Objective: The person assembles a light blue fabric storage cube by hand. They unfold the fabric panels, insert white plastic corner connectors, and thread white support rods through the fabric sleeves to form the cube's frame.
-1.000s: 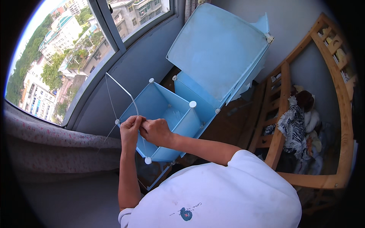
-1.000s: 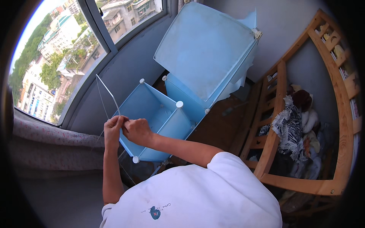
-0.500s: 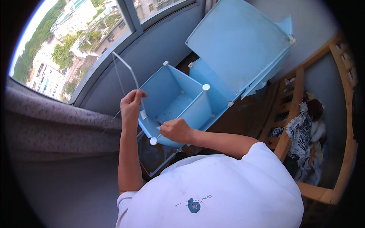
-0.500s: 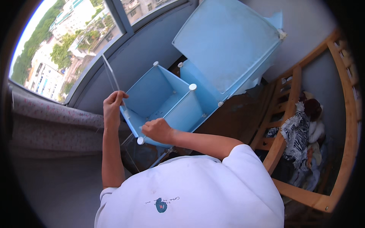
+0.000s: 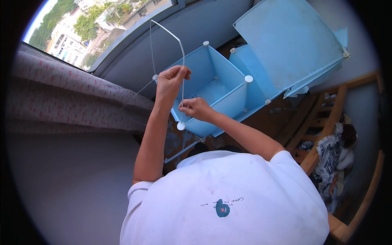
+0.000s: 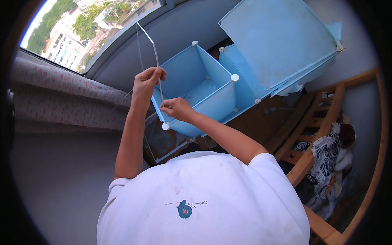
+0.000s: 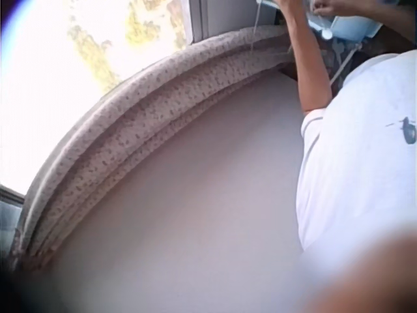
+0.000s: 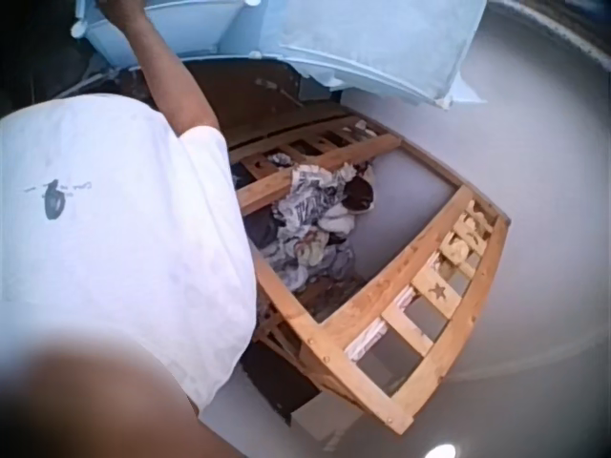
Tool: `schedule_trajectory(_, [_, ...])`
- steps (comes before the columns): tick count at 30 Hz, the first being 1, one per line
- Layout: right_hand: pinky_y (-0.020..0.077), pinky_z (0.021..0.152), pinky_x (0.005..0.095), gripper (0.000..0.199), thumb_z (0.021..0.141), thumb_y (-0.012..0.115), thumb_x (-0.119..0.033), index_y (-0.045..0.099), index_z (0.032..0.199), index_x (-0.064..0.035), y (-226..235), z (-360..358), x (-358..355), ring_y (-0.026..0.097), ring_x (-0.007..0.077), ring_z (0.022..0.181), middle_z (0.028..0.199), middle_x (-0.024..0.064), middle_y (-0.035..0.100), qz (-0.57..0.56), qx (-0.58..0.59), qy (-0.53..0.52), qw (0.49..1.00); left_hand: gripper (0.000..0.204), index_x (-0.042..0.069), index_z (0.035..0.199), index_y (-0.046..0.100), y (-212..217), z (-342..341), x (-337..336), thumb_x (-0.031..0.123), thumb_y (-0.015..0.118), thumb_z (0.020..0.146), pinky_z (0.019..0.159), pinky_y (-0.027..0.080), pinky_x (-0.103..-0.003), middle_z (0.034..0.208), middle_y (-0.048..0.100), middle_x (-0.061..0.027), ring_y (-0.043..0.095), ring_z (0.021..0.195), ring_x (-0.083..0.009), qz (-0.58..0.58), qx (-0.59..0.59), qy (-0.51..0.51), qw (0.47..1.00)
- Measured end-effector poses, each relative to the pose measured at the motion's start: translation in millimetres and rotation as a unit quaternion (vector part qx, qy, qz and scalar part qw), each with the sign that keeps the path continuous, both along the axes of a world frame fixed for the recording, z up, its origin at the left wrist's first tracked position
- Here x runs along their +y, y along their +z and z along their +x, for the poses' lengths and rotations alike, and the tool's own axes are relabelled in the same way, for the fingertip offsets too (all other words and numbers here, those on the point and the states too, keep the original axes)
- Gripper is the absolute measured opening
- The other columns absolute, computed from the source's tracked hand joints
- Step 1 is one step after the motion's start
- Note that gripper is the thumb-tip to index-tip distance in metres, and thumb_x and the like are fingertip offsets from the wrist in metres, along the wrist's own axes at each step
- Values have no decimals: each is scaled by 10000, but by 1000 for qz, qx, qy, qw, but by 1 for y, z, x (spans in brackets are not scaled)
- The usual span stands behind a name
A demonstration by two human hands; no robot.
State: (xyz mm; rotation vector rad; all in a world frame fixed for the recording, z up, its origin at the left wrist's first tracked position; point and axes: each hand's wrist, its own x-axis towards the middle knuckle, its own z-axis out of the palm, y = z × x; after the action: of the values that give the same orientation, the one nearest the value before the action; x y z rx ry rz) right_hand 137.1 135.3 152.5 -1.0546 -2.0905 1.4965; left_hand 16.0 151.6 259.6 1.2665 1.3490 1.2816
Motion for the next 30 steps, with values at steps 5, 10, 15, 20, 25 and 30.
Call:
schedule_trajectory(5, [482, 702, 341, 207, 815, 609, -232, 645, 964, -94, -47, -2, -19, 628, 265, 789, 829, 106, 655, -37, 26, 60, 997, 201, 21, 830, 664, -2, -3, -4, 198, 577, 869, 589, 446, -220, 675, 611, -40, 571, 633, -101, -15, -62, -34, 997])
schedule_trajectory(10, [486, 722, 374, 344, 798, 618, -214, 553, 1127, -140, -71, -6, -32, 619, 284, 824, 899, 75, 654, 222, -77, 75, 969, 222, 13, 846, 654, 1, -11, -12, 212, 562, 879, 603, 482, -241, 682, 604, -46, 586, 601, -114, -23, -81, -20, 996])
schedule_trajectory(15, [477, 658, 399, 312, 750, 648, -273, 579, 1022, -135, -63, 7, -27, 625, 281, 759, 796, 74, 645, 261, -183, 128, 939, 243, 6, 871, 643, 1, -35, -34, 226, 542, 888, 636, 504, -254, 699, 599, -52, 589, 630, -120, 21, -88, 8, 996])
schedule_trajectory(20, [469, 585, 400, 169, 727, 650, -261, 597, 757, -104, -84, 16, -18, 617, 271, 719, 727, 63, 625, 308, -240, 172, 904, 257, 0, 887, 617, -5, -66, -69, 230, 505, 906, 654, 503, -256, 717, 582, -55, 583, 667, -127, 87, -147, 69, 983])
schedule_trajectory(25, [443, 541, 391, 213, 747, 635, -271, 545, 674, -93, -73, 14, -9, 599, 260, 673, 664, 59, 585, 337, -201, 143, 909, 304, 14, 1063, 527, -36, -122, -128, 271, 496, 905, 752, 499, -288, 871, 593, -86, 604, 783, -171, 120, -188, 186, 957])
schedule_trajectory(30, [450, 545, 370, 190, 768, 623, -260, 566, 700, -92, -35, -7, 34, 599, 252, 652, 656, 57, 591, 365, -214, 111, 899, 475, 42, 1258, 371, -80, -144, -154, 313, 507, 893, 871, 460, -325, 1122, 542, -130, 577, 976, -214, 30, -200, 294, 934])
